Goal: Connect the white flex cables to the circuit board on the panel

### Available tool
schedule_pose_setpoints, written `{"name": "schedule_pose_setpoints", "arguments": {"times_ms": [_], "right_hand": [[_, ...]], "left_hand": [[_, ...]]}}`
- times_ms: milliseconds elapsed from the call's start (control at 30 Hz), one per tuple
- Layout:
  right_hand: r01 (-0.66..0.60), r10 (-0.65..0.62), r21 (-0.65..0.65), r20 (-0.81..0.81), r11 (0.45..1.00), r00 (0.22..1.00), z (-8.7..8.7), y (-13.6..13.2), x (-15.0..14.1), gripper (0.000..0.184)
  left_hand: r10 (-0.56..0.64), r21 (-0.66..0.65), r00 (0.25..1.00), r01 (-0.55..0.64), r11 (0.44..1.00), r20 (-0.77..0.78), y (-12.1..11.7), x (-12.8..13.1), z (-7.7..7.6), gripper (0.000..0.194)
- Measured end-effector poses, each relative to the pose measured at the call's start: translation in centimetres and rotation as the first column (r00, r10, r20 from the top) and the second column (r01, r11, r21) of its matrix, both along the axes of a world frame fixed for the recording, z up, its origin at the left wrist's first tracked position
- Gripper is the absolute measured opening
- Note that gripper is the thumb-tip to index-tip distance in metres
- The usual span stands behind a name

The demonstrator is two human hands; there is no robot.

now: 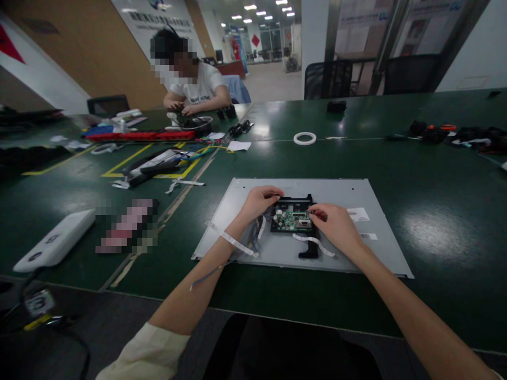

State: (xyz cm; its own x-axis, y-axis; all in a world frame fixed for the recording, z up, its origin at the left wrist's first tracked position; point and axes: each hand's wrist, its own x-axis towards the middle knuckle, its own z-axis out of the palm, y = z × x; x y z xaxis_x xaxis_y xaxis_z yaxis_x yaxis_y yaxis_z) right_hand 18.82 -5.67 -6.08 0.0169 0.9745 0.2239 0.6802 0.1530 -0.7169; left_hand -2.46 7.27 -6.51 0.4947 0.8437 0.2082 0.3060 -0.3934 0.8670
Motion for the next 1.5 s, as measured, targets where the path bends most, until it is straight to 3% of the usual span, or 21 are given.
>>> {"name": "schedule_pose_setpoints", "arguments": {"times_ms": [167,300,433,567,700,967,1067,1200,1333,1500], "right_hand": [[0.000,0.000,-0.006,0.000,1.000,1.000,0.5,-0.1,0.0,0.023],[0.029,-0.028,-0.028,0.043,0.999,0.999,1.6,-0.7,1.3,0.023],[-0.080,0.089,-0.187,0.042,0.979,0.995,2.2,-1.7,2.9,0.028],[-0.238,0.258,-0.271,0.039,0.933,0.965,2.5,-2.2,3.1,0.027],[-0.321,0.349,-0.298,0.046,0.899,0.936,2.8,-2.4,2.6,0.025],[-0.314,0.337,-0.322,0.015,0.893,0.942,2.5,-2.5,2.8,0.025],[-0.239,0.251,-0.278,0.007,0.930,0.968,2.6,-2.2,2.7,0.028],[-0.101,0.088,-0.122,-0.108,0.987,0.990,4.0,-2.4,0.6,0.025],[-0.323,0.248,-0.178,-0.347,0.929,0.905,5.7,-3.2,-3.7,0.024],[-0.431,0.347,-0.181,-0.365,0.884,0.864,6.3,-3.3,-9.2,0.015]], "left_hand": [[0.003,0.043,0.999,-0.001,0.999,-0.044,0.0,-0.1,-0.1,0.019],[0.071,0.188,0.989,-0.047,0.981,-0.126,-0.8,-0.3,0.8,0.026],[0.128,0.286,0.981,-0.083,0.955,-0.144,-1.4,-0.1,1.7,0.026],[0.128,0.215,0.987,-0.104,0.971,-0.099,-1.3,0.0,2.1,0.022],[0.095,0.129,0.995,-0.090,0.988,-0.035,-1.1,-0.1,2.5,0.021],[-0.029,-0.041,0.991,0.034,0.999,0.131,-1.9,0.1,4.1,0.020],[-0.072,-0.075,0.980,0.087,0.993,0.187,-2.1,0.2,4.4,0.020],[-0.058,-0.065,0.976,0.073,0.995,0.210,-2.3,0.6,4.3,0.018],[-0.018,-0.048,0.974,0.029,0.998,0.226,-2.6,0.9,4.2,0.016],[0.052,-0.064,0.959,-0.035,0.997,0.278,-2.6,0.7,4.5,0.016]]}}
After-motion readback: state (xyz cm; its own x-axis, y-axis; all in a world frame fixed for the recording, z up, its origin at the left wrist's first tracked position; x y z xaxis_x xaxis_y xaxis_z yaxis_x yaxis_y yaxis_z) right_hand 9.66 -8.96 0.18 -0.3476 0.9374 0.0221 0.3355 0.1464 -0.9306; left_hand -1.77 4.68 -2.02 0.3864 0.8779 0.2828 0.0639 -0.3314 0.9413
